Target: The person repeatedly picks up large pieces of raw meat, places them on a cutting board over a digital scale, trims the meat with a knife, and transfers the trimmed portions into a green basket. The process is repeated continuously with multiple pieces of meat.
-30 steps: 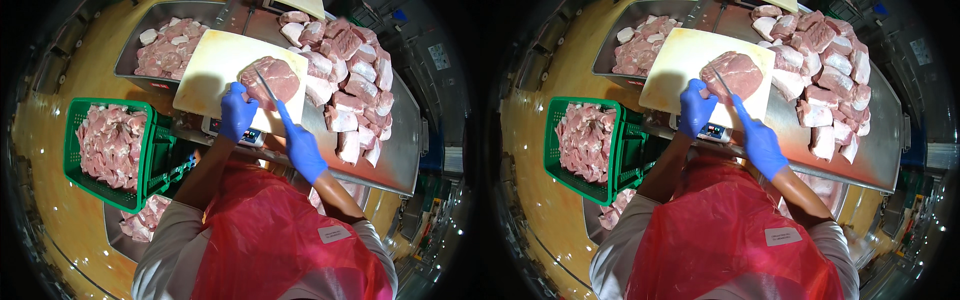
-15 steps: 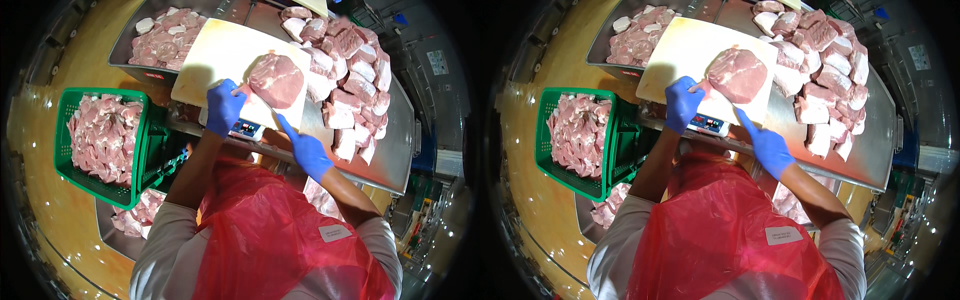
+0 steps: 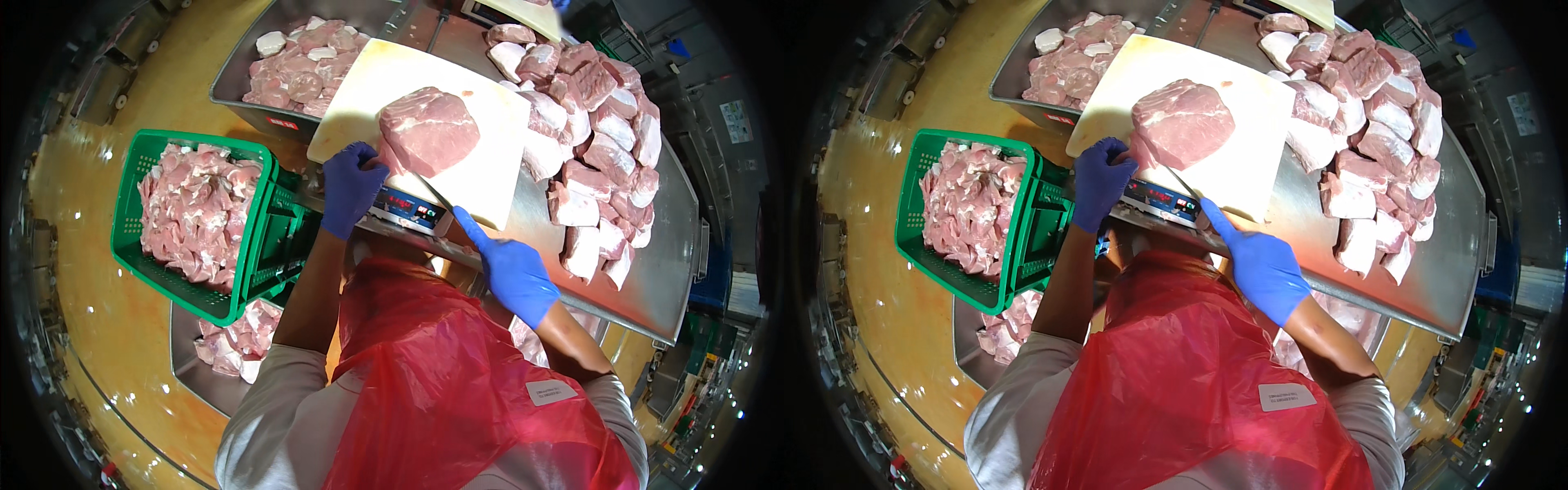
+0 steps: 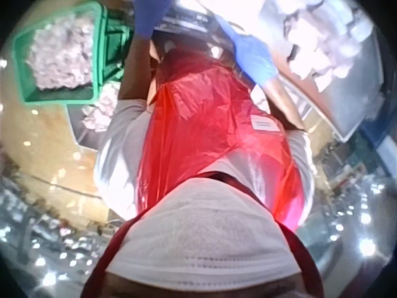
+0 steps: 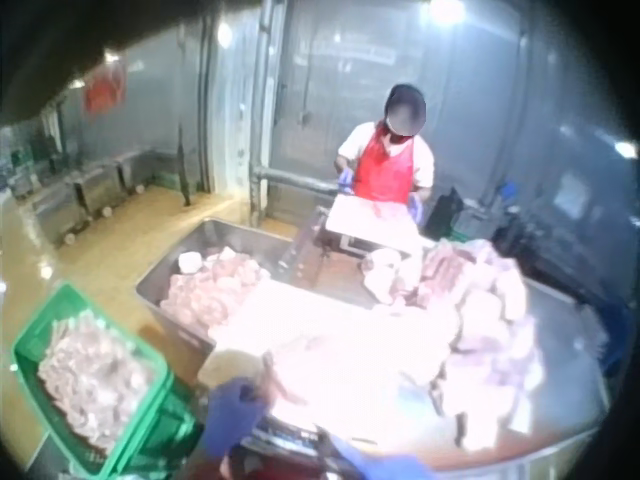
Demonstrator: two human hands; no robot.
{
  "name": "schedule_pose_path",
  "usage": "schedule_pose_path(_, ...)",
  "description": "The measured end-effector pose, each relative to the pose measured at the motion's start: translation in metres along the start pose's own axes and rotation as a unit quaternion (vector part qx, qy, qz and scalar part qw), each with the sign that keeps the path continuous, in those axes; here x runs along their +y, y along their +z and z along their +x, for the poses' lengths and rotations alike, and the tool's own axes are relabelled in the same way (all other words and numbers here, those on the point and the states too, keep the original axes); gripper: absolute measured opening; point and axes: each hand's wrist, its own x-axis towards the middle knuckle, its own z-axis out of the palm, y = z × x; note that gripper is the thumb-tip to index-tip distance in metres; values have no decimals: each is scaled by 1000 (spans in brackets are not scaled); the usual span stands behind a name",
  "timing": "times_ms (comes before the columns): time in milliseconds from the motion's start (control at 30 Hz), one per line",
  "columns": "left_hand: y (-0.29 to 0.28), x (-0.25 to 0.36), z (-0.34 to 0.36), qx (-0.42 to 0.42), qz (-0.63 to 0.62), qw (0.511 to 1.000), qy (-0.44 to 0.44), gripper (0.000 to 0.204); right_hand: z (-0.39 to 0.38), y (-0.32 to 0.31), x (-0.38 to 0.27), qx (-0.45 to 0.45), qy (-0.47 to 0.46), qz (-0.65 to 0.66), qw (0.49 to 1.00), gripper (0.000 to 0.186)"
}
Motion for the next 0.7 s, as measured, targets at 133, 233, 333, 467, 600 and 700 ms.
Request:
schedule_pose_path(133,-2,-9,-6,-27,-48,998,23,21,-18,-16,-5,-54,-2,-25,998,80)
schedule_pose_path(233,-5,-3,-11,-37,-8,999,39,21,-4,-15,-23,-21,-10,26,999,78)
schedule_pose_path(333,-1,-4,-14,-13,-18,998,62,20,66,0,-30,73,-56,87,992,75)
schedule_pose_path(467,-16,2,-9,-27,41,997,64,18,152,32,-50,148,-82,63,984,74)
schedule_pose_path(600,-29,-28,11,96,111,970,192,16,121,13,-48,9,-15,31,999,76)
schedule_pose_path(700,-80,-31,25,197,170,949,179,14,72,40,7,40,-44,16,998,87)
